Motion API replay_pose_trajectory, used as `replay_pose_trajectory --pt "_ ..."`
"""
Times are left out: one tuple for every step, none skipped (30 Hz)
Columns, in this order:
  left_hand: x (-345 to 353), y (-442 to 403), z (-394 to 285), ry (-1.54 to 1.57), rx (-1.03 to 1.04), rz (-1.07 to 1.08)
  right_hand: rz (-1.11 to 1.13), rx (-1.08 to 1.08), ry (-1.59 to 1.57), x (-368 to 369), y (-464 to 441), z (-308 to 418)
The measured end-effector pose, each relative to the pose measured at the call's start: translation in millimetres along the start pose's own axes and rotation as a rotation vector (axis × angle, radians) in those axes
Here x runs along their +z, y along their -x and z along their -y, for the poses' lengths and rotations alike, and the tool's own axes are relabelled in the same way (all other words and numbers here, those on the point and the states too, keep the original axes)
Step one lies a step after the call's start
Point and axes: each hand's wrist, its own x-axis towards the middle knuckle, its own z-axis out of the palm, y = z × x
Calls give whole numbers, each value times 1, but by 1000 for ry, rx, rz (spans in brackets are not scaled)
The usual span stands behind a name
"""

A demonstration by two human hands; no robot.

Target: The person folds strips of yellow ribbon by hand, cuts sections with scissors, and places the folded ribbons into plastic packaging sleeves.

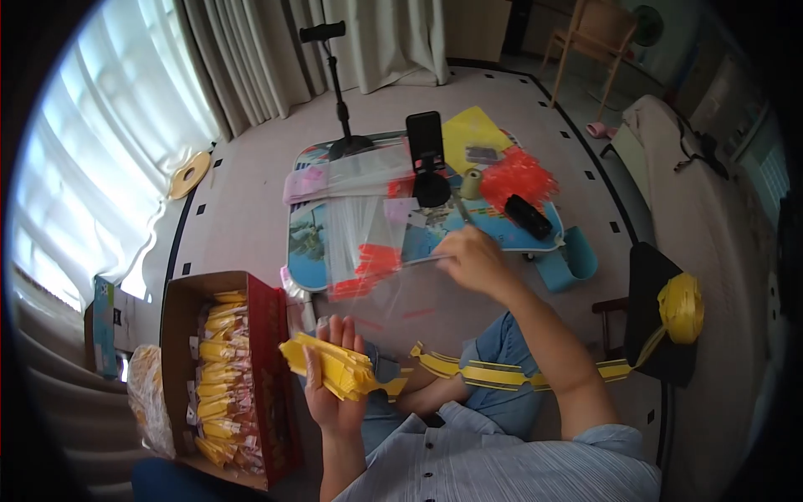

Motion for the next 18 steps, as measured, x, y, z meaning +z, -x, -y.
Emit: replay_pose_trajectory --pt "5 0 1 65 -23 -31 124 -154 -411 -7 2 20" --pt "8 -1 2 131 -51 -61 327 -163 -796 -10 10 39" --pt "9 -1 2 185 -67 -48 528 -164 -1180 -9 18 55" --pt "10 -2 4 201 -84 -29 546 -271 -1204 -5 21 67" --pt "12 -3 6 217 -102 -7 560 -380 -1224 -1 22 76" --pt "14 -2 8 234 -122 13 564 -407 -1232 3 23 84" --pt "15 -1 10 232 -128 16 568 -435 -1238 7 23 92" --pt "17 0 11 231 -132 21 574 -466 -1243 10 24 97" --pt "18 1 11 230 -134 27 589 -442 -1214 12 25 99" --pt "18 1 11 235 -118 36 606 -421 -1185 14 25 101" --pt "18 2 11 240 -101 44 623 -400 -1157 16 24 103" --pt "18 3 10 244 -84 51 644 -359 -1161 16 24 105" --pt "18 4 10 254 -74 94 663 -319 -1165 14 24 107" --pt "18 6 10 263 -64 135 682 -277 -1170 12 24 109" --pt "19 6 10 272 -56 177 660 -269 -1125 9 24 113" --pt "17 7 9 242 -30 212 637 -260 -1080 7 25 117" --pt "13 8 9 213 -7 247 612 -249 -1034 5 27 120" --pt "11 8 9 185 14 282 589 -164 -1058 6 30 124"
